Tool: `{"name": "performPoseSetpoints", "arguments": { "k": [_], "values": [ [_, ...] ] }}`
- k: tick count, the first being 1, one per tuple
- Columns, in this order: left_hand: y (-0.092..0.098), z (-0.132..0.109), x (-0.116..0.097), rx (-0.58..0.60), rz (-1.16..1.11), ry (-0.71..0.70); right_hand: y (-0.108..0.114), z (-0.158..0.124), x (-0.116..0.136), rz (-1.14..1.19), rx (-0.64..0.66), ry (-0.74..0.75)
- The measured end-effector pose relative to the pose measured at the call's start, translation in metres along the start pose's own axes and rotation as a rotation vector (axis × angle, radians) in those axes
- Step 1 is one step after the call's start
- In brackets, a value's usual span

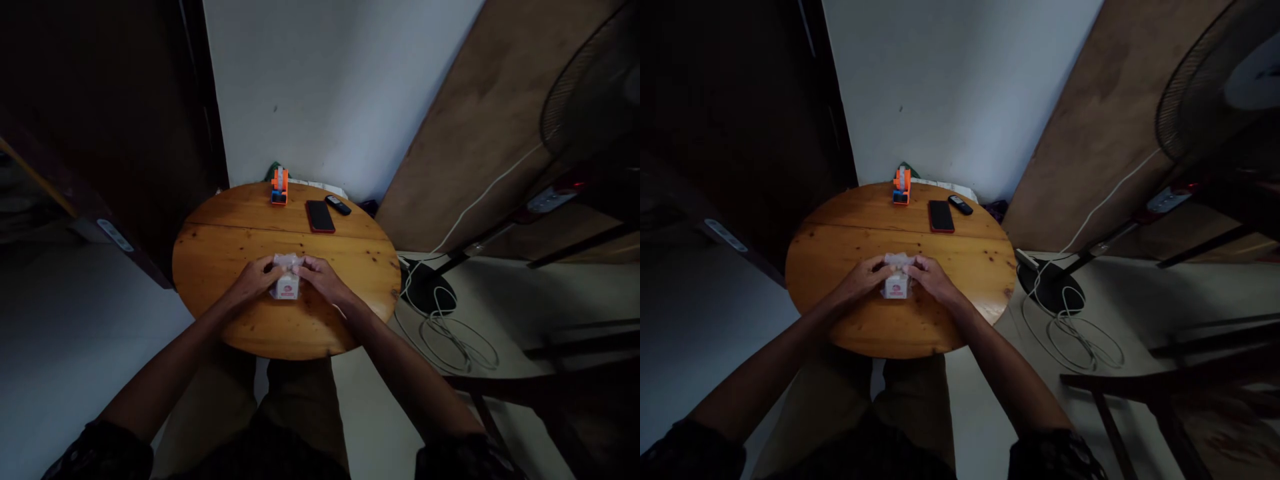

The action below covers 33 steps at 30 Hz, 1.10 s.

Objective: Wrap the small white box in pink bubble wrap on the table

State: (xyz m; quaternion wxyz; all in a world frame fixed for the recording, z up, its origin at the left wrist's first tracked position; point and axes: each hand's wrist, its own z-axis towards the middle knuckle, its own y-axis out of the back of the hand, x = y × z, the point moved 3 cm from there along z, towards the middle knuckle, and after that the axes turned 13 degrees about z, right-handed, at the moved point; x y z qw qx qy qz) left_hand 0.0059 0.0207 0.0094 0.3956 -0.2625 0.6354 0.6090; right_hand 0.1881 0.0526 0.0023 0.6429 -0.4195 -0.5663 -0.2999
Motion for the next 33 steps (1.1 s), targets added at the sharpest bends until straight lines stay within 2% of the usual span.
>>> {"name": "performPoseSetpoints", "arguments": {
  "k": [5,8,14,16,18,22,27,33],
  "values": [
    [-0.011,0.002,0.009,0.061,-0.368,-0.001,0.001,0.008,-0.008,0.01,-0.018,0.013],
    [-0.017,0.005,0.014,0.043,-0.466,0.042,0.003,0.009,-0.01,-0.022,-0.048,0.039],
    [-0.018,0.004,0.012,0.023,-0.533,0.059,0.009,-0.02,0.01,-0.365,-0.273,0.266],
    [-0.018,0.002,0.011,0.017,-0.537,0.052,0.008,-0.029,0.016,-0.498,-0.228,0.337],
    [-0.018,0.001,0.012,0.007,-0.536,0.039,0.006,-0.033,0.018,-0.6,-0.128,0.391],
    [-0.019,0.001,0.013,-0.006,-0.54,0.012,0.004,-0.024,0.012,-0.693,0.012,0.405],
    [-0.02,0.0,0.008,0.022,-0.554,0.01,0.005,-0.014,0.003,-0.654,0.039,0.368],
    [-0.019,0.0,0.006,0.024,-0.616,0.029,0.007,-0.014,0.0,-0.595,0.031,0.368]
  ]
}}
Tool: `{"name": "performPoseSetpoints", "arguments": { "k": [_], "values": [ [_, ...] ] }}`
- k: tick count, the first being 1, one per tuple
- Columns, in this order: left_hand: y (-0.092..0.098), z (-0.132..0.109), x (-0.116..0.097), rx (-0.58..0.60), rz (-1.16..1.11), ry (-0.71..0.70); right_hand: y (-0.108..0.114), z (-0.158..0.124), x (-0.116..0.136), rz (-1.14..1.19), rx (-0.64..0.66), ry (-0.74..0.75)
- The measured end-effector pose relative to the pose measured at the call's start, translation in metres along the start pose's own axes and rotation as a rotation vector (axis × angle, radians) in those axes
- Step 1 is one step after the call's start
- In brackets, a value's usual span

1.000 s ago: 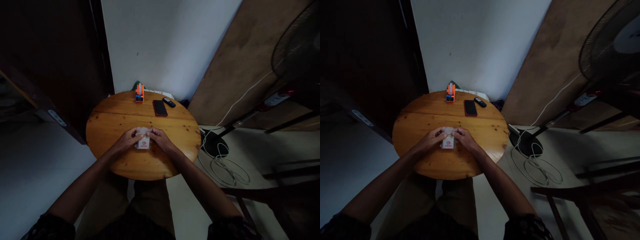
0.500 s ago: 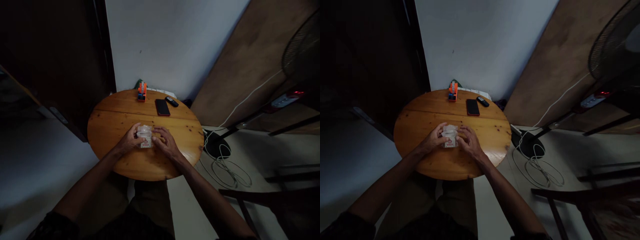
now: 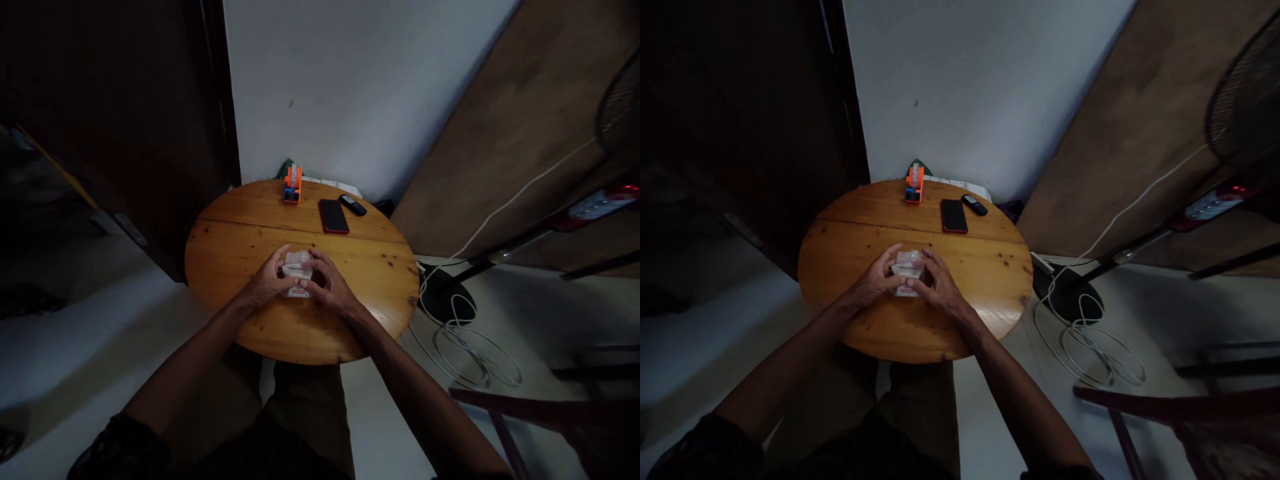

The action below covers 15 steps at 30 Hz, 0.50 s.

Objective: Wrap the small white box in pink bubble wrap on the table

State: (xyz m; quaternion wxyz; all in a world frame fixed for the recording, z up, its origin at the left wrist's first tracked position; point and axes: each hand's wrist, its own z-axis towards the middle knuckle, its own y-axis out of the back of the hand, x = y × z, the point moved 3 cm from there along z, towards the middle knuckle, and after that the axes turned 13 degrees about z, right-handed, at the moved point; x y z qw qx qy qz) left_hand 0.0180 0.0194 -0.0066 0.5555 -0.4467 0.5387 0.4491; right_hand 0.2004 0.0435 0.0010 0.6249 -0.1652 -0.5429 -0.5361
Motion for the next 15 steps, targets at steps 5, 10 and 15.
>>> {"name": "performPoseSetpoints", "arguments": {
  "k": [5,10,15],
  "values": [
    [0.001,0.002,0.004,-0.011,-0.022,-0.01,0.0,-0.002,-0.005,-0.005,-0.009,-0.01],
    [0.001,0.003,0.006,-0.009,-0.009,0.014,0.0,0.0,-0.005,-0.037,-0.001,-0.005],
    [0.001,0.003,0.005,0.002,-0.008,0.008,-0.002,-0.003,0.005,-0.015,-0.032,0.005]
  ]
}}
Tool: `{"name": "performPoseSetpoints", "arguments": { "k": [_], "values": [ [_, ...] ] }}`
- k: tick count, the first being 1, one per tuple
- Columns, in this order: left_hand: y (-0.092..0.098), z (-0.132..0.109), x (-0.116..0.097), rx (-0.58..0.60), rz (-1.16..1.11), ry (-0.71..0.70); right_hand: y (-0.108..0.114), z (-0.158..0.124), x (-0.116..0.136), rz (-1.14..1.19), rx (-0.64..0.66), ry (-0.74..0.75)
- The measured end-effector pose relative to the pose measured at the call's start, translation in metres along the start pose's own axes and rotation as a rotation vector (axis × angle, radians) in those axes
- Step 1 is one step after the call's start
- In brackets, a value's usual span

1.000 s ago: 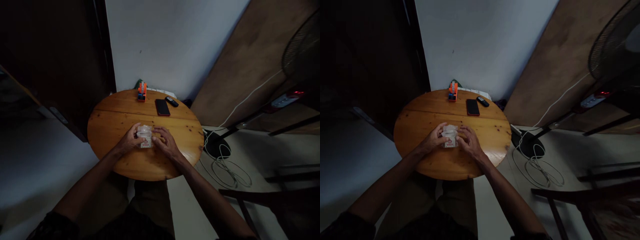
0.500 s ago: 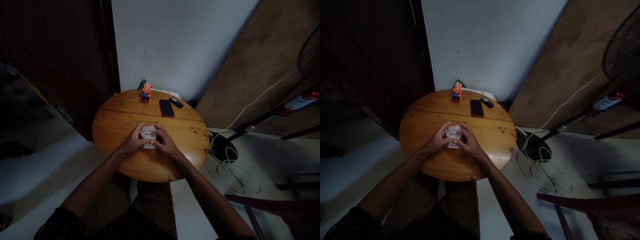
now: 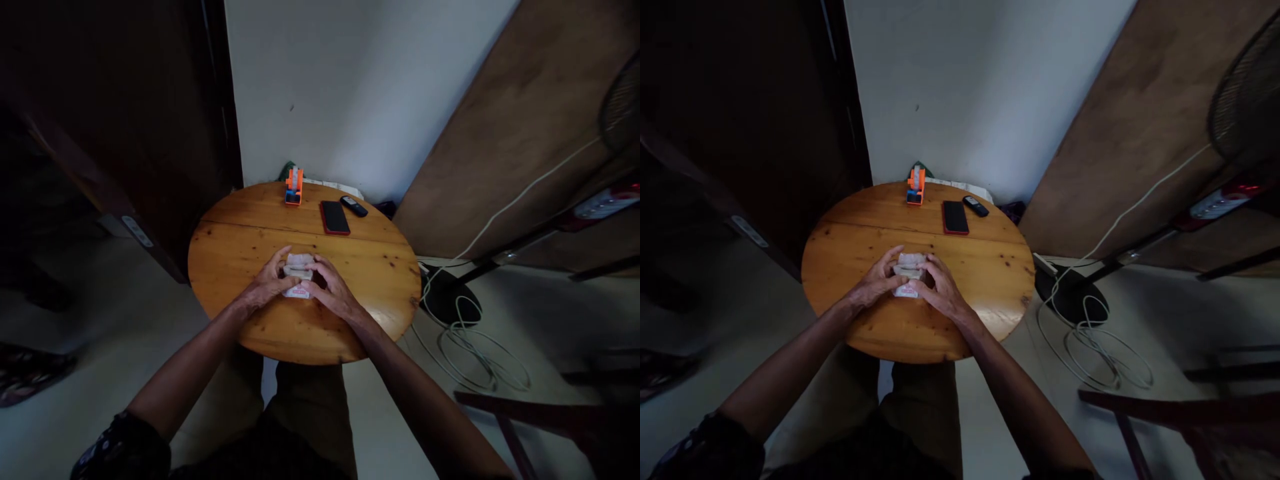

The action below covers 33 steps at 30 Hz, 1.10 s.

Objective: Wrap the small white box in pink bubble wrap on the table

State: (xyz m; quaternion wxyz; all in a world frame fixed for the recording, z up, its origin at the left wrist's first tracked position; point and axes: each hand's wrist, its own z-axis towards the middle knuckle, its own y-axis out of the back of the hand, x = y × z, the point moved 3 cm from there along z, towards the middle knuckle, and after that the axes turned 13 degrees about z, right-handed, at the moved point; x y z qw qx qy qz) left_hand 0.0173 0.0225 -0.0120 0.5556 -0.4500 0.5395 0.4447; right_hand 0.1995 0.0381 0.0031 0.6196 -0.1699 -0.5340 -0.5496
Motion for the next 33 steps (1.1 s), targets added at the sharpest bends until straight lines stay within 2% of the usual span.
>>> {"name": "performPoseSetpoints", "arguments": {
  "k": [7,12,17,20,24,29,33],
  "values": [
    [-0.001,0.0,0.0,-0.006,-0.027,0.02,0.02,0.005,-0.009,0.099,-0.188,-0.101],
    [-0.002,0.0,-0.001,0.005,-0.019,0.015,0.023,0.031,-0.019,0.087,-0.037,-0.096],
    [0.0,0.001,0.0,0.013,0.005,0.014,0.018,0.048,-0.011,0.049,0.089,0.079],
    [0.0,0.001,0.001,0.012,0.019,0.007,0.022,0.053,-0.004,0.06,0.074,0.112],
    [-0.001,0.002,0.001,0.015,0.022,0.008,0.026,0.064,0.002,0.081,0.059,0.041],
    [0.0,0.002,0.001,0.018,0.016,0.024,0.018,0.075,0.012,0.066,0.119,-0.013],
    [0.002,0.003,0.002,0.018,0.018,0.024,0.013,0.07,0.023,0.024,0.135,-0.011]
  ]
}}
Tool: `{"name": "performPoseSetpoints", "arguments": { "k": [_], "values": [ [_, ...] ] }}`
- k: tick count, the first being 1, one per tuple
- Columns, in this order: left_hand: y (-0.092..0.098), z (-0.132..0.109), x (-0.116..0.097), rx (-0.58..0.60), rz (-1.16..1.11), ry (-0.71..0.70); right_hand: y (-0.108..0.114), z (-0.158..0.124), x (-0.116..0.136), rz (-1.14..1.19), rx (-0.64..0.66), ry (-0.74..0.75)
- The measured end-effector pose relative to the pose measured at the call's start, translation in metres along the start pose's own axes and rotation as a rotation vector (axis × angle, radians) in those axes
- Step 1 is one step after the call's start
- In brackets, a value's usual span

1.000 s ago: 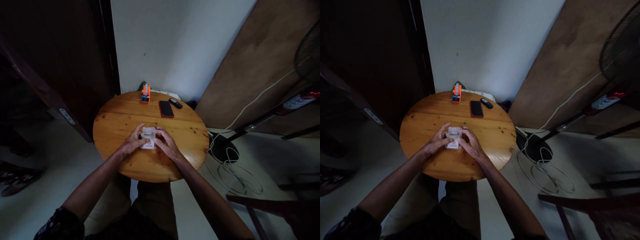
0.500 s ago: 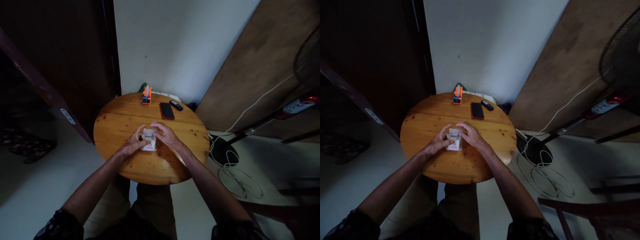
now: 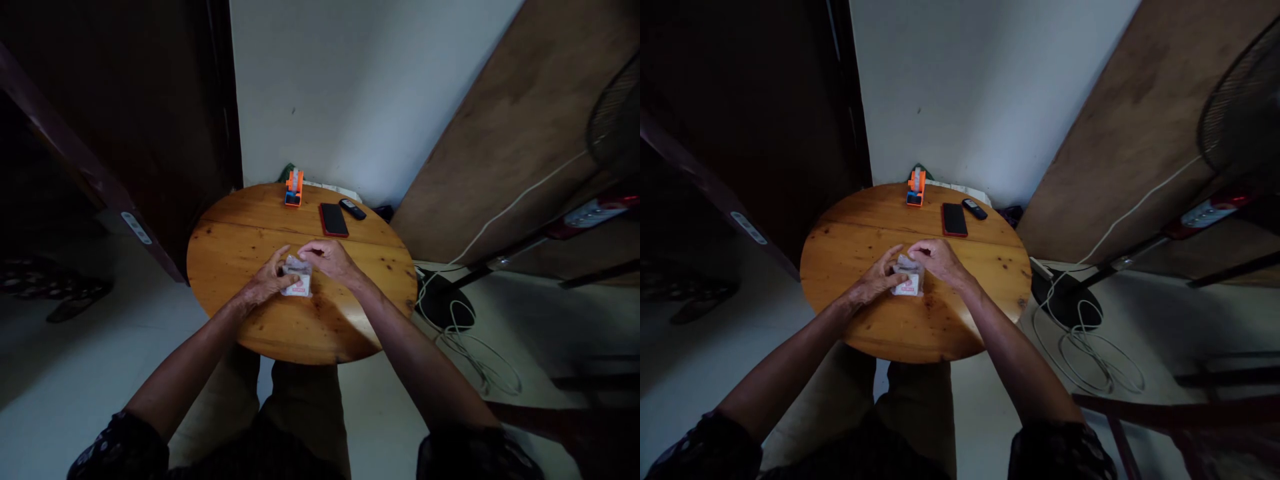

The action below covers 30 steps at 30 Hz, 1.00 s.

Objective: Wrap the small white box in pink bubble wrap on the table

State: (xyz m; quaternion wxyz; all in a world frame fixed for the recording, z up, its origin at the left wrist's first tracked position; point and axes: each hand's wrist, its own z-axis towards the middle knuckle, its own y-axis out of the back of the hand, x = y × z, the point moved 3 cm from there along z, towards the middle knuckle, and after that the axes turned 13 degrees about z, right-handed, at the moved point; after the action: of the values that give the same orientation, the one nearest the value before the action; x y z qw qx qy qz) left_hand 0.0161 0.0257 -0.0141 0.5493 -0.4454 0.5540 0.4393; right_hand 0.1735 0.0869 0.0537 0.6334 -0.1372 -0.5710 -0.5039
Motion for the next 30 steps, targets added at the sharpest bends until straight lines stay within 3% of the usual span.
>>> {"name": "performPoseSetpoints", "arguments": {
  "k": [5,10,19,23,30],
  "values": [
    [0.001,0.002,0.001,0.005,0.001,-0.014,-0.005,-0.009,0.015,-0.151,0.045,-0.003],
    [0.001,0.003,0.002,0.013,0.034,-0.017,-0.011,-0.018,0.022,-0.266,0.008,0.109],
    [-0.001,0.007,-0.002,-0.03,0.093,-0.099,-0.021,-0.044,0.009,-0.325,-0.052,0.139],
    [0.002,0.009,0.002,-0.116,0.13,-0.104,-0.028,-0.046,0.0,-0.405,-0.103,0.181],
    [0.005,0.004,0.005,-0.135,0.212,-0.142,-0.03,-0.047,-0.015,-0.501,-0.188,0.229]
  ]
}}
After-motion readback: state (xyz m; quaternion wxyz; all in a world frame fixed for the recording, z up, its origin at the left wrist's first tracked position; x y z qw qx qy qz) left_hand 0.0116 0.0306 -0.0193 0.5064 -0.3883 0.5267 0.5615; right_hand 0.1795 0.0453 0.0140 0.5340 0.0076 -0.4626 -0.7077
